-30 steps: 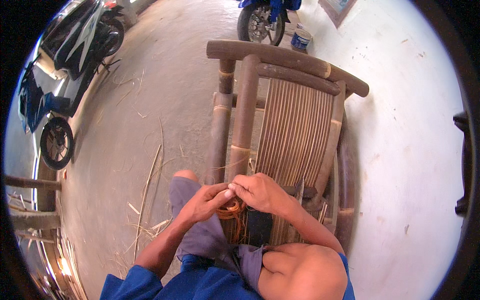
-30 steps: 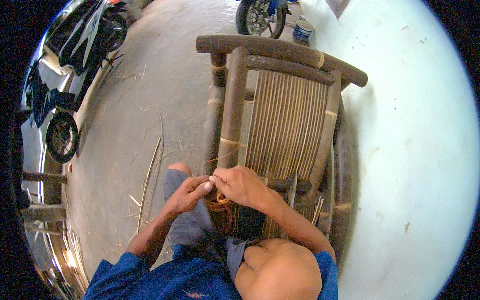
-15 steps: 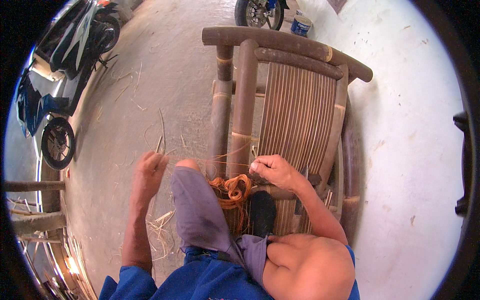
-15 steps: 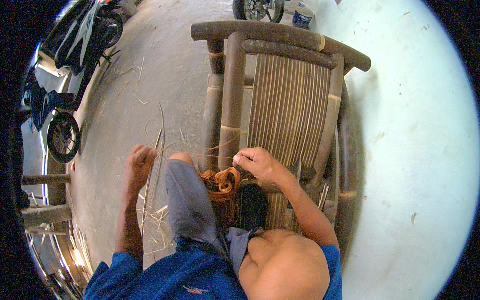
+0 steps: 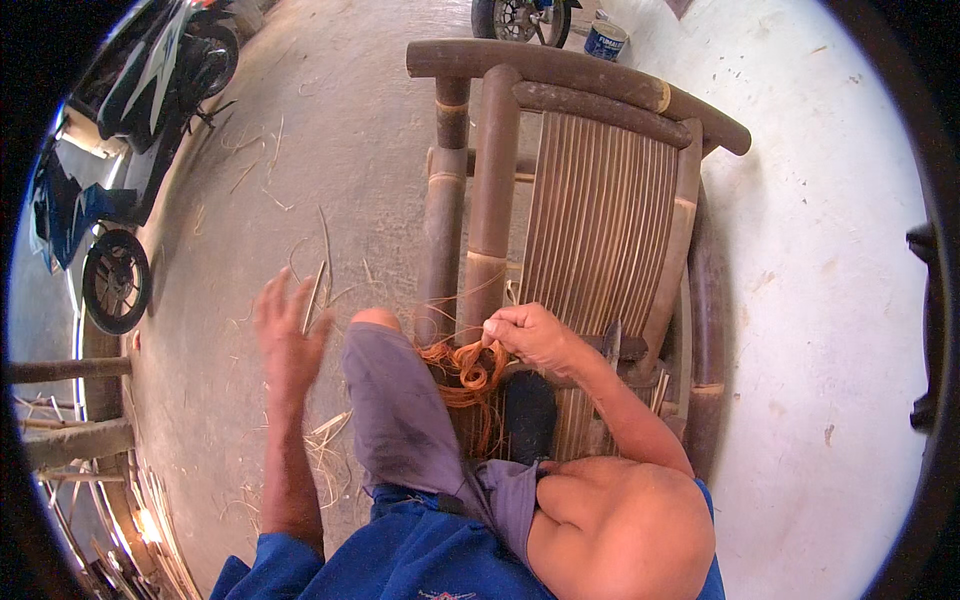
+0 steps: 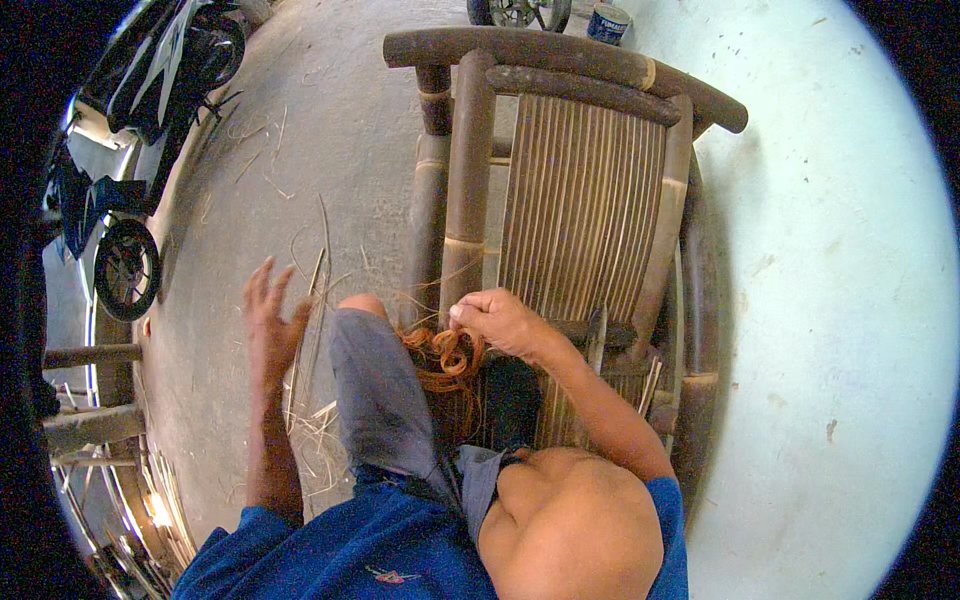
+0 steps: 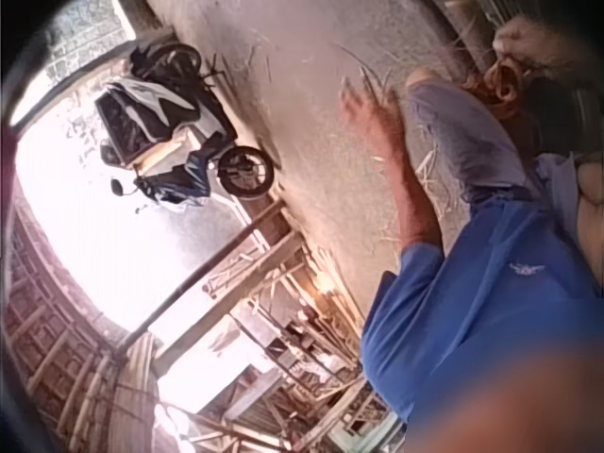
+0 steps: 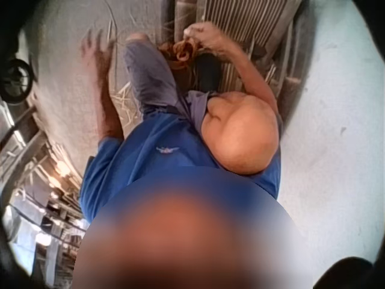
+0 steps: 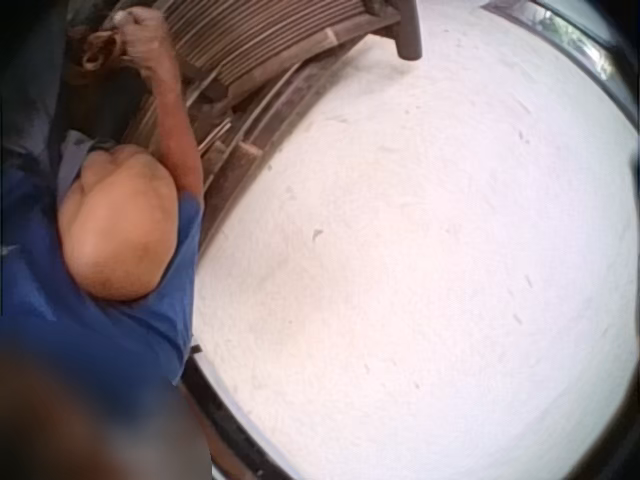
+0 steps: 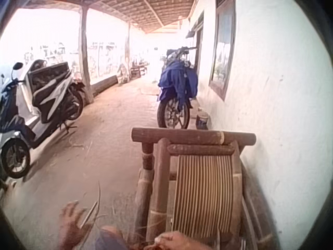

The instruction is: The person weaves thin bamboo strips into the seat of a bamboo chair using a wooden tool to press the strips. They then tie the strips to the chair frame with orange cord to secure the weave.

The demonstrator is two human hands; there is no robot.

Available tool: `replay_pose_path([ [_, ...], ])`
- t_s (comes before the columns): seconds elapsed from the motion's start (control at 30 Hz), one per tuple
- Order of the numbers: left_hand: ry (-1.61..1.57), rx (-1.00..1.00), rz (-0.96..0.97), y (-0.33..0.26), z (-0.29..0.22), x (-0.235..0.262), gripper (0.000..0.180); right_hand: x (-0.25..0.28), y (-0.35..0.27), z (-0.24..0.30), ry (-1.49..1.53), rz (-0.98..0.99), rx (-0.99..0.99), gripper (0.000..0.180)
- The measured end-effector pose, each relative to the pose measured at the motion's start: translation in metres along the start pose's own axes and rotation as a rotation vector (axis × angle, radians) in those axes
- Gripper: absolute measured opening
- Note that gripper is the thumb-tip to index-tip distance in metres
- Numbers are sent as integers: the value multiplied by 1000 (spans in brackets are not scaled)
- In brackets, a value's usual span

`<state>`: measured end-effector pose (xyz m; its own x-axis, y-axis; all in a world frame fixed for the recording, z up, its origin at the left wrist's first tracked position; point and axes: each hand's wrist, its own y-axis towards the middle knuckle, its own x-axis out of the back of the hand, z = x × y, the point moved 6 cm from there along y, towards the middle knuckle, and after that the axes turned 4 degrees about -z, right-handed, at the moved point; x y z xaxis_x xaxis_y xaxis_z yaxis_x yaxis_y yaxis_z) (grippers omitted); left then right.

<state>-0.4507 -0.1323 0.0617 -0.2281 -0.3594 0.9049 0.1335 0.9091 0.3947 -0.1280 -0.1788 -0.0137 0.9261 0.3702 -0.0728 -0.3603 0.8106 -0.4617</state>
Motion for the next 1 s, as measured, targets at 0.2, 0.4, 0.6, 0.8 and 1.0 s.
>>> replay_pose_path([
  [0.2,-854,-135,554,-16,-136,-47,34,-16,6,3,53,34,-11,33],
  [0.4,-1081,116,641,-24,-164,-72,29,4,-9,-6,207,-31,-137,31],
  [0.6,-1119,313,666,-30,-136,-98,29,29,-21,-17,104,-86,-124,30],
  [0.8,-1020,300,659,-36,-119,-106,35,40,-28,-23,-163,-230,20,30],
  [1.0,-1072,413,695,-44,-116,-116,31,42,-23,-24,-310,-257,150,32],
])
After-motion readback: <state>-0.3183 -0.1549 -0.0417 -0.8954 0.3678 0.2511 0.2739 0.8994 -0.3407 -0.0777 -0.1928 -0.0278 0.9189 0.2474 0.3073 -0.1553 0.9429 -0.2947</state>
